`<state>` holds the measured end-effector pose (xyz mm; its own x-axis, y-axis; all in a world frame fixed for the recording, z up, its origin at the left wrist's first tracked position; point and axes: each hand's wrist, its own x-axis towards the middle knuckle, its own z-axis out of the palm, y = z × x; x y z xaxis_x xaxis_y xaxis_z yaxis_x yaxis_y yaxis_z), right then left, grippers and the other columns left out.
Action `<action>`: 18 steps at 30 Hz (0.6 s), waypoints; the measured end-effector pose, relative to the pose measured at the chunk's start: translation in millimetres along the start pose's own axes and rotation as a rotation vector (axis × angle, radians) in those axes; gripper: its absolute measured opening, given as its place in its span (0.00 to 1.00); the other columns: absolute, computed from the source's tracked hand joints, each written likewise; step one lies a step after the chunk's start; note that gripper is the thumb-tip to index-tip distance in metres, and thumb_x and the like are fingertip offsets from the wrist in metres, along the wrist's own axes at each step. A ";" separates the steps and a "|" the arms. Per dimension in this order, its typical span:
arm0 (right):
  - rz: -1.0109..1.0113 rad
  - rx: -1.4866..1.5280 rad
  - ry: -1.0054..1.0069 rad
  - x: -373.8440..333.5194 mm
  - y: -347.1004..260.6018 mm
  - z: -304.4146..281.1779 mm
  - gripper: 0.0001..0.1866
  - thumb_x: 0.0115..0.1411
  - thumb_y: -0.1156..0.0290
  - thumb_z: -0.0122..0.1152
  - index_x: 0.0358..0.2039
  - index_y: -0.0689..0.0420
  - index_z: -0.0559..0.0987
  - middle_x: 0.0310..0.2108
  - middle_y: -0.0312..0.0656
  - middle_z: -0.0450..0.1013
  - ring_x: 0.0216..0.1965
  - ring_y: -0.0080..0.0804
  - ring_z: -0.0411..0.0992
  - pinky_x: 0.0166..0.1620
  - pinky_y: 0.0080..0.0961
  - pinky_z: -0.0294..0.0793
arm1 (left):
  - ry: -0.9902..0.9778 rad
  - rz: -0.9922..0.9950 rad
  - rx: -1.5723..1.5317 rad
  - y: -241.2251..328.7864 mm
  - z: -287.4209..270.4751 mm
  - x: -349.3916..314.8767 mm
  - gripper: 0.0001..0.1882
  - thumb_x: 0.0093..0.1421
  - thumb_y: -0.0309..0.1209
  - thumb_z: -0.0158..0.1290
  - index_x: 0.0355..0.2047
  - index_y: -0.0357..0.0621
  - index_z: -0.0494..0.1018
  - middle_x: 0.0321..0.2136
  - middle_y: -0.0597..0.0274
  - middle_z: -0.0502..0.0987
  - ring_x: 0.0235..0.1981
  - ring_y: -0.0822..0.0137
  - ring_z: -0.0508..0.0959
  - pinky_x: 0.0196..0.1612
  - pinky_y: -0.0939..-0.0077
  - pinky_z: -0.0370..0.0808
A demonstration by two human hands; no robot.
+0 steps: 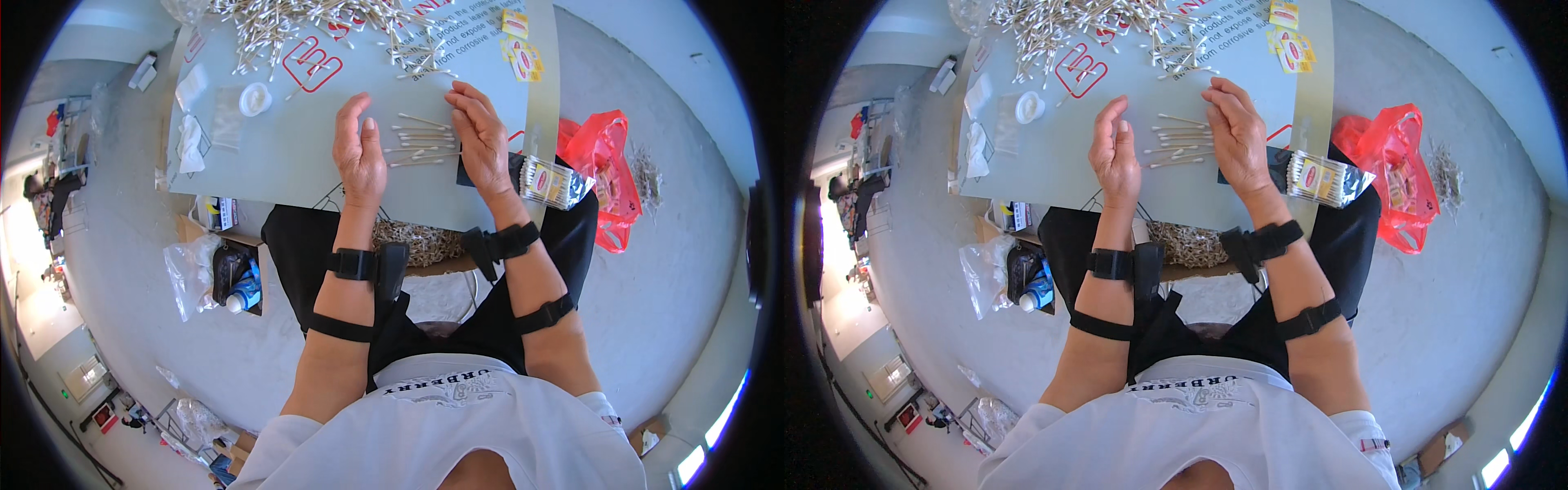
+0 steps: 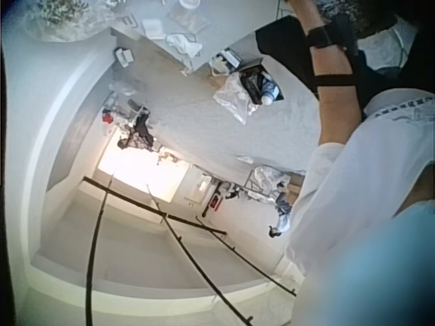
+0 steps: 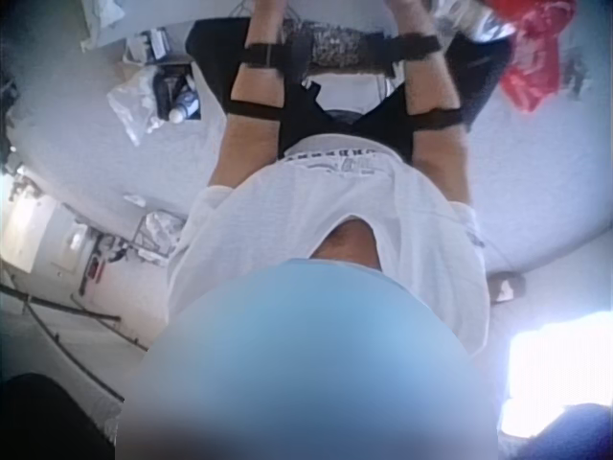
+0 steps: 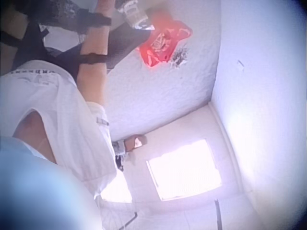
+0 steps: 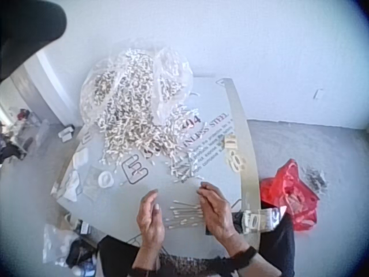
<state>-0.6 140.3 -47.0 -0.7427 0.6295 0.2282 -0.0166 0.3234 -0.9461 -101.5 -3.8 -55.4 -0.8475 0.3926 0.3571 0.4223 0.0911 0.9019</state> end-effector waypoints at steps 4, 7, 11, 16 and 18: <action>0.038 0.201 0.145 -9.3 1.5 12.1 0.12 0.65 0.79 0.50 0.47 0.65 0.76 0.55 0.47 0.70 0.56 0.35 0.68 0.57 0.24 0.65 | -0.014 -0.042 -0.074 6.6 9.2 -2.5 0.17 0.71 0.34 0.42 0.52 0.36 0.70 0.52 0.53 0.73 0.55 0.64 0.70 0.60 0.70 0.63; 0.037 0.253 0.166 -9.6 5.8 16.5 0.12 0.66 0.77 0.50 0.48 0.65 0.76 0.56 0.48 0.69 0.56 0.35 0.67 0.58 0.25 0.64 | -0.037 -0.134 -0.190 10.0 25.8 -1.6 0.18 0.71 0.36 0.41 0.53 0.36 0.69 0.53 0.52 0.72 0.56 0.63 0.69 0.61 0.69 0.63; 0.096 0.327 0.145 -8.7 4.5 13.1 0.13 0.66 0.77 0.50 0.48 0.66 0.76 0.56 0.48 0.69 0.55 0.34 0.67 0.58 0.24 0.65 | -0.065 -0.131 -0.284 9.5 38.2 1.6 0.19 0.71 0.37 0.41 0.54 0.34 0.68 0.53 0.51 0.71 0.57 0.63 0.69 0.63 0.67 0.62; 0.121 0.216 0.151 -8.6 -1.4 2.8 0.10 0.64 0.78 0.53 0.43 0.64 0.78 0.51 0.46 0.71 0.48 0.29 0.71 0.50 0.22 0.70 | -0.083 -0.106 -0.278 8.4 33.2 0.9 0.17 0.71 0.32 0.41 0.54 0.35 0.69 0.54 0.52 0.71 0.57 0.63 0.69 0.62 0.68 0.63; 0.083 0.094 0.110 -14.0 -6.5 -7.9 0.08 0.60 0.80 0.55 0.39 0.62 0.79 0.47 0.44 0.72 0.44 0.29 0.72 0.46 0.23 0.72 | -0.103 -0.045 -0.148 9.7 24.5 -2.6 0.16 0.68 0.29 0.43 0.53 0.36 0.69 0.53 0.52 0.71 0.56 0.60 0.70 0.61 0.67 0.64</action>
<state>15.2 134.9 -42.2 -0.6668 0.7264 0.1668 -0.0241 0.2026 -0.9790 -87.4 18.5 -53.5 -0.8238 0.4837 0.2956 0.3260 -0.0222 0.9451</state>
